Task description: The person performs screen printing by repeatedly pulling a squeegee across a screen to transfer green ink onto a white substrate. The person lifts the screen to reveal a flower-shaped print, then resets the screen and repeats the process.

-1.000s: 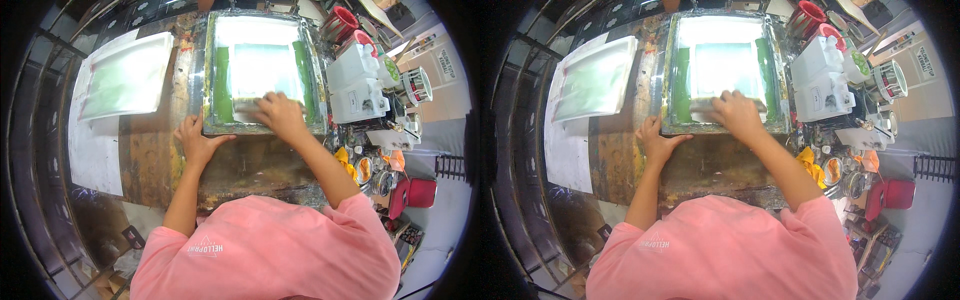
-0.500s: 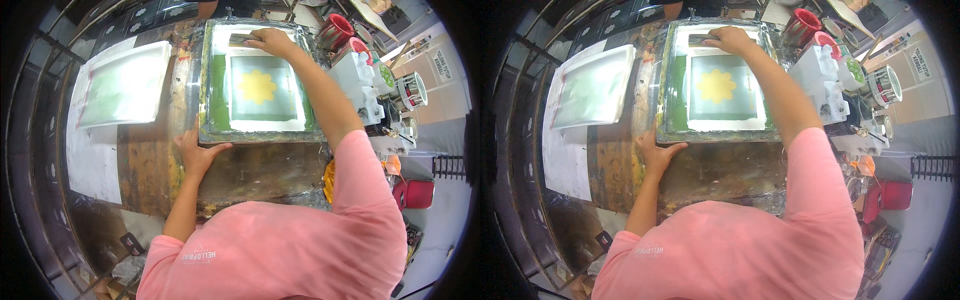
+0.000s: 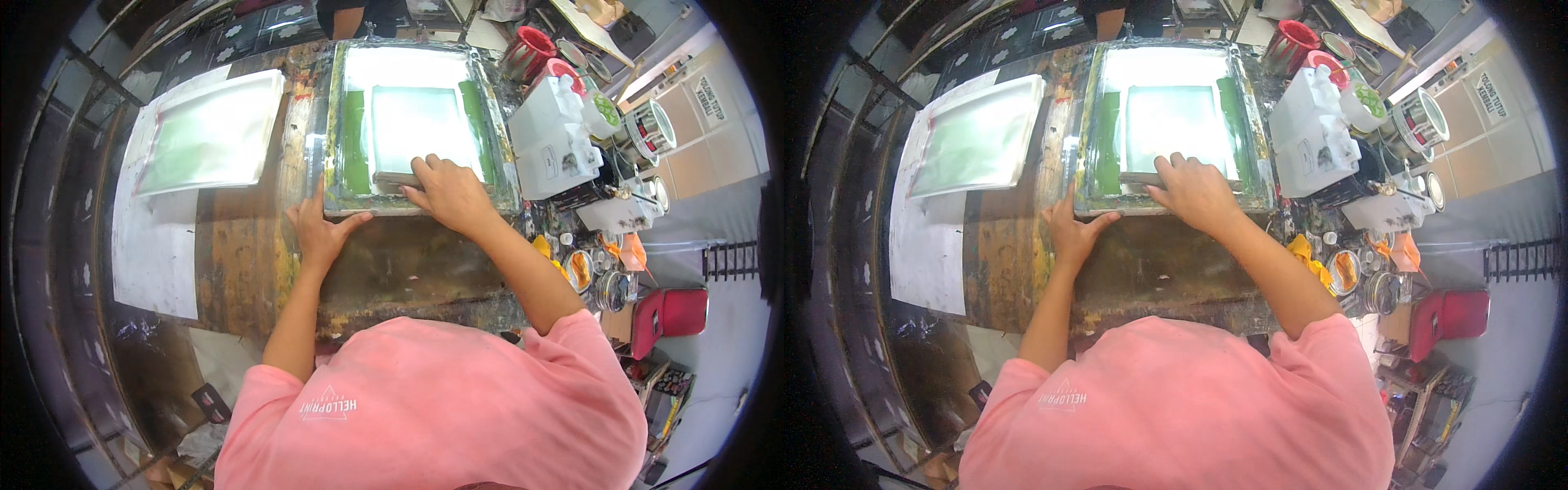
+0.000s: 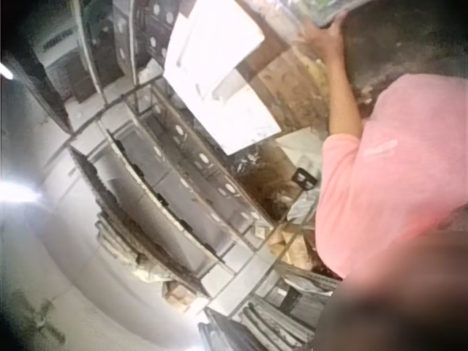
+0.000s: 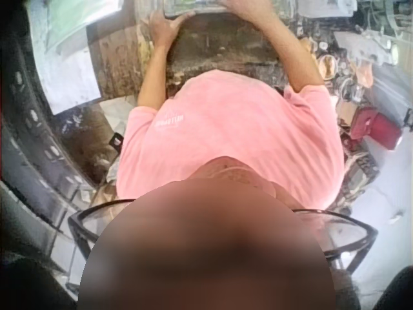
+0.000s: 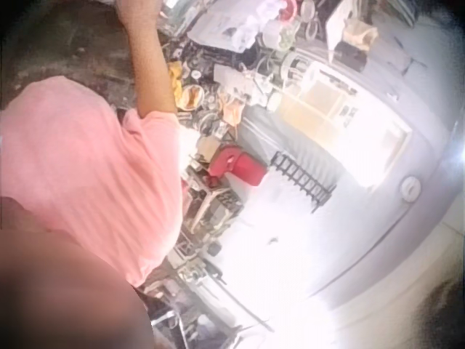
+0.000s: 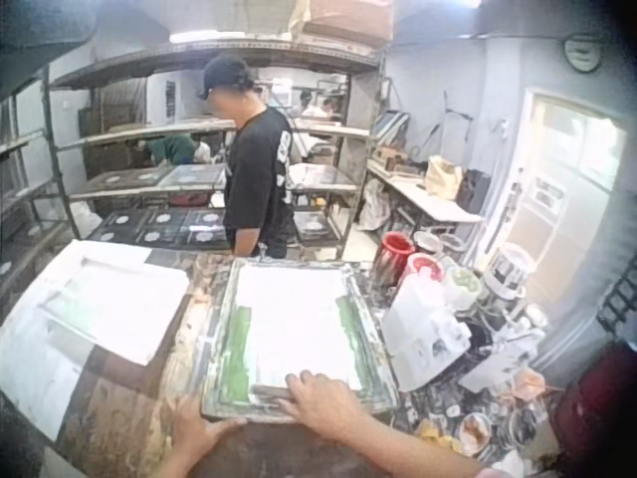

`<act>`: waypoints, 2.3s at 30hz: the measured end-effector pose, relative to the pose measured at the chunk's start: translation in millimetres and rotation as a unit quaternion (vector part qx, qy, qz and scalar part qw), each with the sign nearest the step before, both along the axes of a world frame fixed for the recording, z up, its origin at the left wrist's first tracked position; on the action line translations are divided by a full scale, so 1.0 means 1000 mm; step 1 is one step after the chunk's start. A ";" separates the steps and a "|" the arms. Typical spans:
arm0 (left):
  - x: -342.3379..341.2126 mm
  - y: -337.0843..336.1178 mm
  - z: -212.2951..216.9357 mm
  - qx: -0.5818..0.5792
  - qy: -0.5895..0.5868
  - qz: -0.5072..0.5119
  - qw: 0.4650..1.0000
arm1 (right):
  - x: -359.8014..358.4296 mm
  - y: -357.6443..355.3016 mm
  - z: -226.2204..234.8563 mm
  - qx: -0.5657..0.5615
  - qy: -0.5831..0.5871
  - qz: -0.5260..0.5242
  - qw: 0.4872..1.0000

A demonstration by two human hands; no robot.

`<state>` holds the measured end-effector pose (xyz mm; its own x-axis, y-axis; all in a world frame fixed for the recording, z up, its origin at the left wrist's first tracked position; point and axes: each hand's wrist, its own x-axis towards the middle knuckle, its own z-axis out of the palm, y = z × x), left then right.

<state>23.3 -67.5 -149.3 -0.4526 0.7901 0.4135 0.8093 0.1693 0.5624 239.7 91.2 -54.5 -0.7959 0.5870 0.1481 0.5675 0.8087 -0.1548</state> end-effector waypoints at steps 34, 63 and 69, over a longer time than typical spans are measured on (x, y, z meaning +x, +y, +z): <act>-0.013 0.098 0.127 0.031 -0.117 -0.013 0.993 | -0.061 0.106 0.213 0.208 0.206 -0.008 0.956; -0.191 -0.008 0.050 -0.148 0.184 0.097 0.967 | -0.055 0.098 0.201 0.198 0.168 -0.043 0.965; -0.204 0.000 0.098 -0.103 0.124 0.073 0.984 | -0.055 0.092 0.194 0.224 0.175 -0.034 0.958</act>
